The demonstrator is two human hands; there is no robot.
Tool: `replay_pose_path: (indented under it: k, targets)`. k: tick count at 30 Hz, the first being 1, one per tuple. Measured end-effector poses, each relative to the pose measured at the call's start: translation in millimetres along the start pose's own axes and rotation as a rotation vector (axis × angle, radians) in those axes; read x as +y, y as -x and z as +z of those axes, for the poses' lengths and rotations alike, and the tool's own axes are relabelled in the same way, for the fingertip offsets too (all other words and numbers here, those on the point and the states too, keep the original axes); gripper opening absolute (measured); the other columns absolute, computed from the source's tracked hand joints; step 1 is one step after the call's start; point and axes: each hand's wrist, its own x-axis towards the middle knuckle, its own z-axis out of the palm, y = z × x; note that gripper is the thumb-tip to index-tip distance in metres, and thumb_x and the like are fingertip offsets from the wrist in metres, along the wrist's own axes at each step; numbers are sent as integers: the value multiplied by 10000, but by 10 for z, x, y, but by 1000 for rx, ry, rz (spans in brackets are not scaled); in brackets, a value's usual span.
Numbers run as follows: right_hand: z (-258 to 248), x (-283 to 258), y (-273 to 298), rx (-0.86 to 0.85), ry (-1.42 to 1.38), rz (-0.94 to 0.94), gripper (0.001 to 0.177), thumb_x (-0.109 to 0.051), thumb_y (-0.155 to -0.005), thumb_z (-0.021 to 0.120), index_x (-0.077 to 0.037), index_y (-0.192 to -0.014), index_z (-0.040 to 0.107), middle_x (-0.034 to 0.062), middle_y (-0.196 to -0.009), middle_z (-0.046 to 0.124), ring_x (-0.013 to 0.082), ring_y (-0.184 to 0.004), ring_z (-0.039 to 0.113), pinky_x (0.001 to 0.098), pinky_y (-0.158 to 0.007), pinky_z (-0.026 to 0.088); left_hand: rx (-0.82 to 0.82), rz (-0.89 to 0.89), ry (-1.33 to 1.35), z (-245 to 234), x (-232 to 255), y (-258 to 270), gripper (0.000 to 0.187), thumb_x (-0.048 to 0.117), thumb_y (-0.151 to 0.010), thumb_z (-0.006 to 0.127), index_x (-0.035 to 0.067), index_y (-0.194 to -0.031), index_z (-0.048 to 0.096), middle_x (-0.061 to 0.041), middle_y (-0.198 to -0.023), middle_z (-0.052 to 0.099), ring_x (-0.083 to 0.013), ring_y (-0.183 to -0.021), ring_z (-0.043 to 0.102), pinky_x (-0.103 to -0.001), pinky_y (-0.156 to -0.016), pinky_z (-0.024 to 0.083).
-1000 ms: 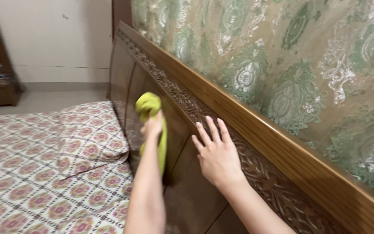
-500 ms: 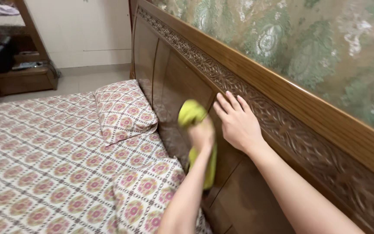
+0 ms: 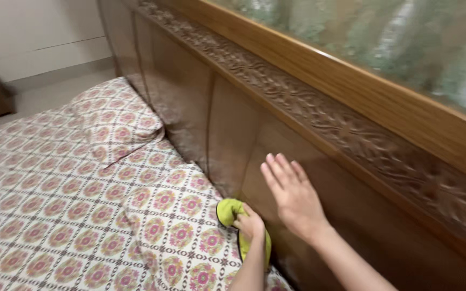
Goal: The person wipes the headboard of a bed with a cloth, then organizes various items on a bedside table including bottles, a remote, and a phone.
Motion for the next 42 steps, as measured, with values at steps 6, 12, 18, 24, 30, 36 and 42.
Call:
replay_pose_path:
  k: [6, 12, 18, 24, 30, 36, 42]
  targets:
    - [-251, -23, 272, -31, -47, 28, 655, -15, -819, 540, 19, -1466, 450, 207, -1568, 413, 357, -1487, 340, 487, -1211, 242, 57, 257, -20, -481, 977, 629, 697, 606, -993, 401, 6, -1254, 639, -239, -1254, 585, -429, -1092, 616, -556, -924, 495]
    - [-984, 31, 487, 286, -166, 61, 579, -45, -882, 587, 44, -1449, 507, 233, -1547, 434, 421, -1467, 371, 533, -1224, 273, 59, 933, 221, -959, 1670, 1880, 646, 511, -984, 468, -3, -1359, 582, -297, -1290, 572, -461, -1169, 545, -545, -962, 455]
    - [-1220, 23, 1297, 319, -196, 207, 717, 189, -798, 488, -38, -1477, 525, 197, -1525, 476, 425, -1504, 389, 515, -1261, 350, -126, 229, -113, -344, 452, 1147, 689, 591, -1067, 344, 25, -1352, 616, -304, -1378, 555, -446, -1265, 554, -518, -1105, 447]
    - [-823, -302, 2141, 110, -314, 243, 687, 143, -732, 525, -87, -1377, 592, 153, -1457, 514, 384, -1426, 434, 495, -1172, 383, -253, -79, -81, 198, -1500, 1414, 746, 604, -1036, 306, -3, -1379, 572, -362, -1475, 419, -500, -1298, 508, -527, -1142, 391]
    - [-974, -307, 2344, -13, -307, 268, 690, 143, -719, 521, -83, -1366, 600, 138, -1454, 522, 344, -1428, 435, 469, -1153, 390, -346, 204, 48, -341, -128, 1549, 795, 600, -1014, 272, -34, -1435, 502, -382, -1529, 339, -519, -1348, 465, -528, -1170, 350]
    - [-1094, -410, 2192, 308, -325, 286, 637, 164, -803, 517, -38, -1406, 566, 180, -1487, 457, 405, -1456, 407, 502, -1226, 355, -197, 823, 184, -1002, 644, 2572, 769, 524, -1082, 382, -130, -1487, 383, -445, -1497, 348, -572, -1416, 345, -553, -1167, 291]
    - [-1096, -504, 2451, 394, -274, 363, 563, 148, -815, 547, -61, -1334, 608, 168, -1439, 466, 398, -1395, 419, 486, -1190, 363, -285, 363, -227, -461, 37, 1906, 765, 588, -1173, 255, -40, -1313, 670, -355, -1486, 461, -443, -1374, 530, -490, -1311, 358]
